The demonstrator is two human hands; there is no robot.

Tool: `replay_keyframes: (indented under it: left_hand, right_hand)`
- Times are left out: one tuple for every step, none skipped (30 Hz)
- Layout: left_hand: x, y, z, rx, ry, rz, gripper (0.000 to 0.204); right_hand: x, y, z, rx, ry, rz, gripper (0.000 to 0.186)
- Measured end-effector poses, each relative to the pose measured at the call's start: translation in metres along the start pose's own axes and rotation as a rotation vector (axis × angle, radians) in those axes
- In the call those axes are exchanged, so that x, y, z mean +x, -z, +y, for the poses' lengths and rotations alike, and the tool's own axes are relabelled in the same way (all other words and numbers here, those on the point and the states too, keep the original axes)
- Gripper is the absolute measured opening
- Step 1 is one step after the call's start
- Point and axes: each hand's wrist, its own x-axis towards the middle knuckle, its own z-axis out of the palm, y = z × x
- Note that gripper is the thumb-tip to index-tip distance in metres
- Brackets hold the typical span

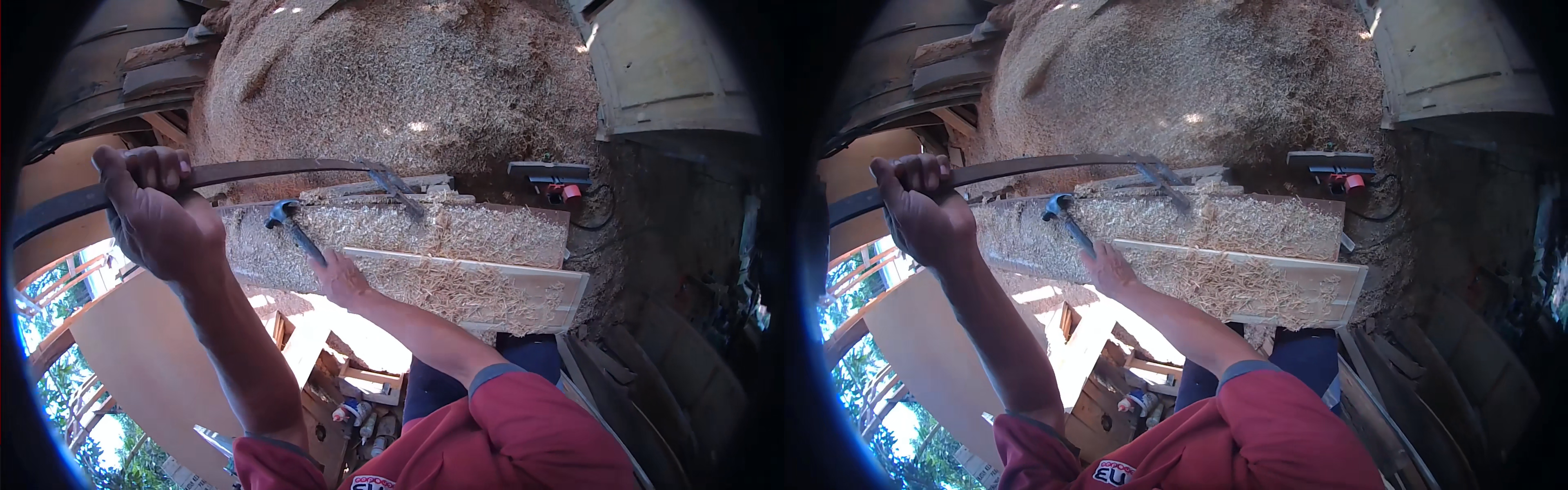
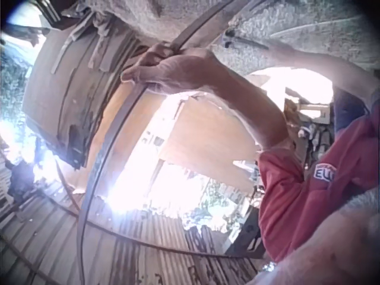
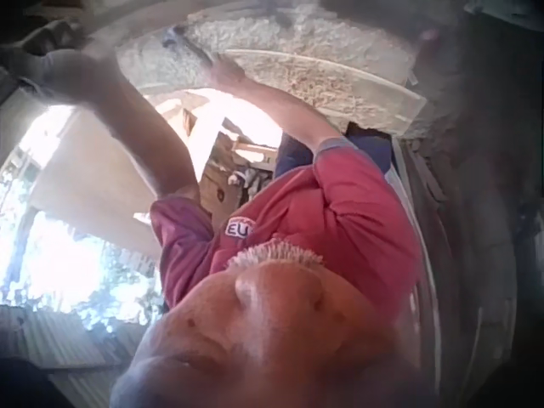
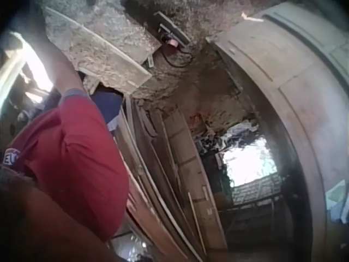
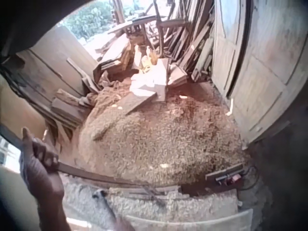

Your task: The person uses a pry bar and hammer to remove a piece from a wooden board and then uses an electric planer to smooth the surface of the wood.

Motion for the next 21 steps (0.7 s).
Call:
replay_keyframes:
  left_hand:
    - [0.007,0.011,-0.001,-0.056,0.006,-0.054,0.043]
    - [0.012,0.015,0.002,-0.067,-0.002,-0.039,0.043]
    - [0.015,0.014,0.000,-0.070,-0.034,-0.055,0.043]
    - [0.016,0.015,-0.001,-0.064,-0.058,-0.075,0.043]
    - [0.021,0.020,0.000,-0.111,-0.056,-0.158,0.034]
    - [0.024,0.017,0.005,-0.126,-0.060,-0.151,0.034]
    - [0.026,0.013,0.009,-0.142,-0.051,-0.186,0.030]
    - [0.027,0.013,0.009,-0.143,-0.034,-0.224,0.027]
    - [0.035,0.019,0.002,-0.142,-0.074,-0.262,0.031]
    - [0.035,0.015,0.001,-0.145,-0.079,-0.262,0.031]
    - [0.033,0.012,-0.001,-0.159,-0.073,-0.274,0.031]
    - [0.032,0.008,-0.002,-0.169,-0.071,-0.286,0.032]
    - [0.030,0.003,0.000,-0.171,-0.068,-0.218,0.025]
    - [0.035,0.002,-0.004,-0.171,-0.067,-0.218,0.025]
    - [0.047,0.006,-0.005,-0.165,-0.060,-0.289,0.022]
    - [0.056,0.003,-0.008,-0.168,-0.045,-0.358,0.020]
    - [0.056,-0.009,-0.010,-0.218,-0.006,-0.302,0.022]
    - [0.058,-0.017,-0.014,-0.217,-0.006,-0.301,0.022]
    - [0.061,-0.025,-0.017,-0.166,-0.005,-0.254,0.025]
    - [0.062,-0.031,-0.019,-0.115,-0.005,-0.207,0.029]
    - [0.063,-0.035,-0.020,-0.118,-0.005,-0.209,0.029]
  right_hand:
    - [-0.012,0.004,0.003,-0.087,0.208,0.164,0.040]
    - [-0.023,0.016,0.004,-0.102,0.220,0.157,0.040]
    - [-0.042,0.037,0.006,-0.107,0.227,0.202,0.044]
    - [-0.065,0.055,0.012,-0.103,0.226,0.246,0.047]
    - [-0.087,0.072,0.028,-0.204,0.170,0.260,0.053]
    - [-0.105,0.095,0.045,-0.306,0.125,0.281,0.060]
    - [-0.126,0.121,0.062,-0.377,0.044,0.321,0.062]
    - [-0.150,0.142,0.074,-0.432,-0.043,0.354,0.064]
    - [-0.171,0.166,0.088,-0.503,-0.105,0.350,0.067]
    - [-0.194,0.188,0.109,-0.568,-0.138,0.358,0.068]
    - [-0.220,0.204,0.126,-0.627,-0.177,0.362,0.069]
    - [-0.242,0.218,0.139,-0.639,-0.208,0.351,0.070]
    - [-0.260,0.234,0.150,-0.658,-0.236,0.343,0.071]
    - [-0.278,0.247,0.159,-0.658,-0.237,0.343,0.071]
    - [-0.289,0.256,0.167,-0.697,-0.270,0.368,0.072]
    - [-0.297,0.265,0.171,-0.746,-0.311,0.391,0.072]
    - [-0.306,0.268,0.176,-0.747,-0.311,0.390,0.072]
    - [-0.314,0.269,0.181,-0.677,-0.347,0.343,0.070]
    - [-0.318,0.273,0.183,-0.608,-0.385,0.298,0.068]
    - [-0.319,0.274,0.187,-0.610,-0.387,0.300,0.068]
    - [-0.317,0.273,0.190,-0.589,-0.456,0.242,0.067]
